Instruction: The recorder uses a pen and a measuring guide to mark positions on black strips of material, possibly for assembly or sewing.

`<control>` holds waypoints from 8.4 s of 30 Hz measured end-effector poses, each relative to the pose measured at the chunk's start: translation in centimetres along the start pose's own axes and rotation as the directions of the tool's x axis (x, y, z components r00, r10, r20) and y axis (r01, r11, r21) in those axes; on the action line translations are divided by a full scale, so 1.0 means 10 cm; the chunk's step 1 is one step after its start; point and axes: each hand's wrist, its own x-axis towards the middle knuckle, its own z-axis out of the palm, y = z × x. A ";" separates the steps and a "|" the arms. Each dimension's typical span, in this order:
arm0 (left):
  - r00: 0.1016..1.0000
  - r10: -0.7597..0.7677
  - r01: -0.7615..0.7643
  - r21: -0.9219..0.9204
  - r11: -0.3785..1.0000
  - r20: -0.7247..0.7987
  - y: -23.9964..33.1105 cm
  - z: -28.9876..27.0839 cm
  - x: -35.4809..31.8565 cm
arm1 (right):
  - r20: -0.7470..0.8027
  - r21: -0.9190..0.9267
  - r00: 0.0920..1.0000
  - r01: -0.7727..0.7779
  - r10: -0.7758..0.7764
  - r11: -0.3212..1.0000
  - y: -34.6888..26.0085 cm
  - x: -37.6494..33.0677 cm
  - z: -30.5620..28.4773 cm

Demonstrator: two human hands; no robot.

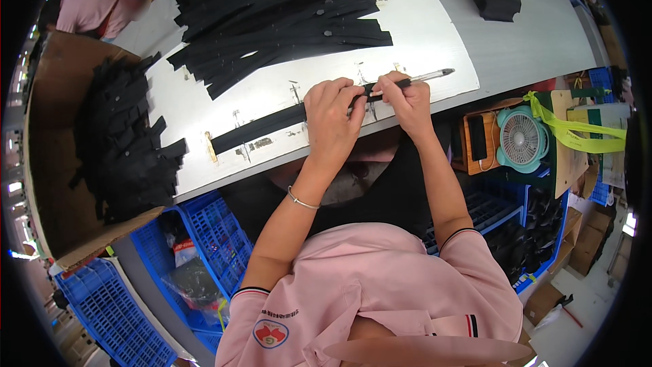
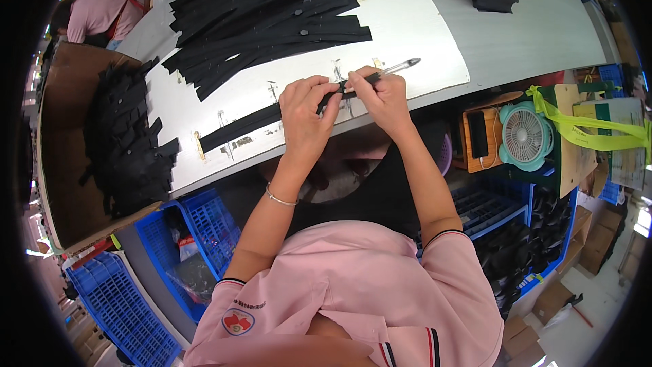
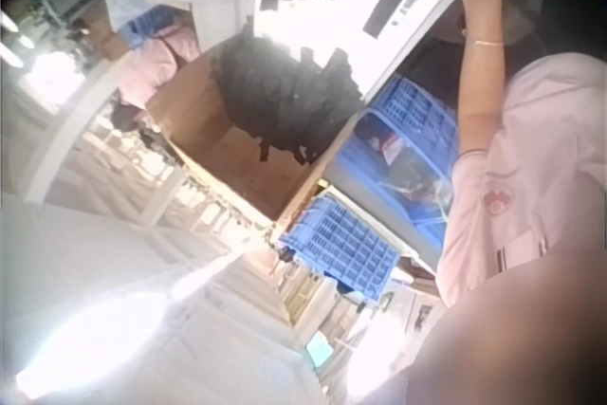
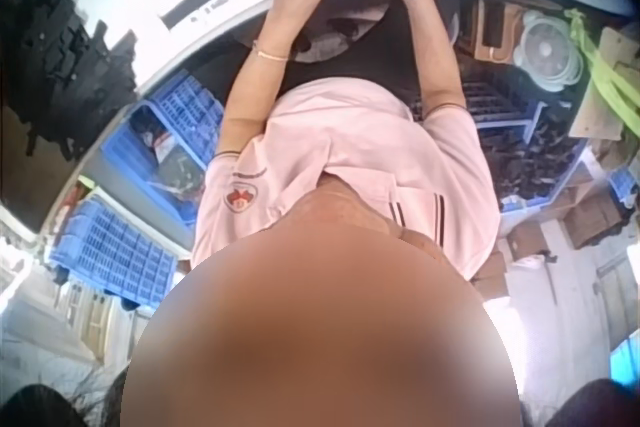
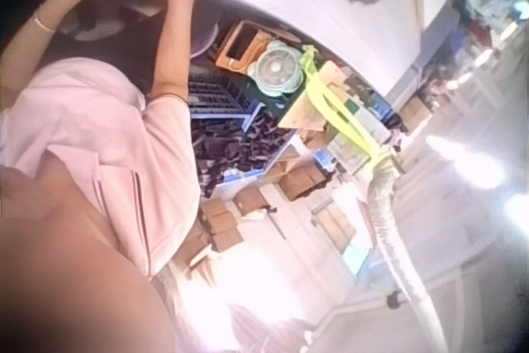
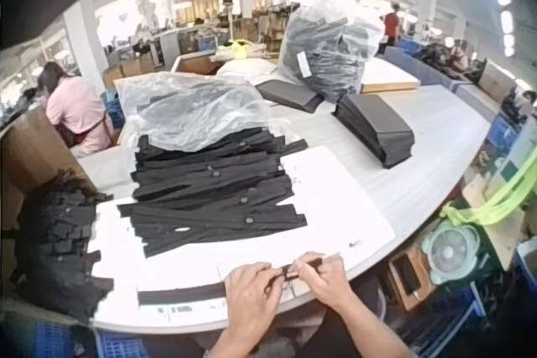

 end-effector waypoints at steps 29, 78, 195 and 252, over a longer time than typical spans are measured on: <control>0.985 -0.069 0.040 0.180 0.983 0.160 -0.22 -0.48 -0.24 | -0.149 0.125 0.988 -0.028 0.047 0.992 0.04 -0.09 -0.05; 0.995 -0.057 0.034 0.251 0.967 0.086 -0.39 -0.79 -0.40 | 0.284 -0.688 0.889 0.451 -0.360 0.569 -0.01 -0.48 -0.08; 0.980 -0.166 0.116 0.361 0.925 0.112 -0.25 -0.89 -0.78 | 0.028 0.229 1.000 -0.008 0.001 0.973 -0.44 -0.08 0.51; 0.996 0.025 -0.034 0.094 0.995 0.091 -0.06 -0.01 0.04 | 0.084 -0.029 0.995 0.049 -0.047 0.998 -0.01 0.07 -0.01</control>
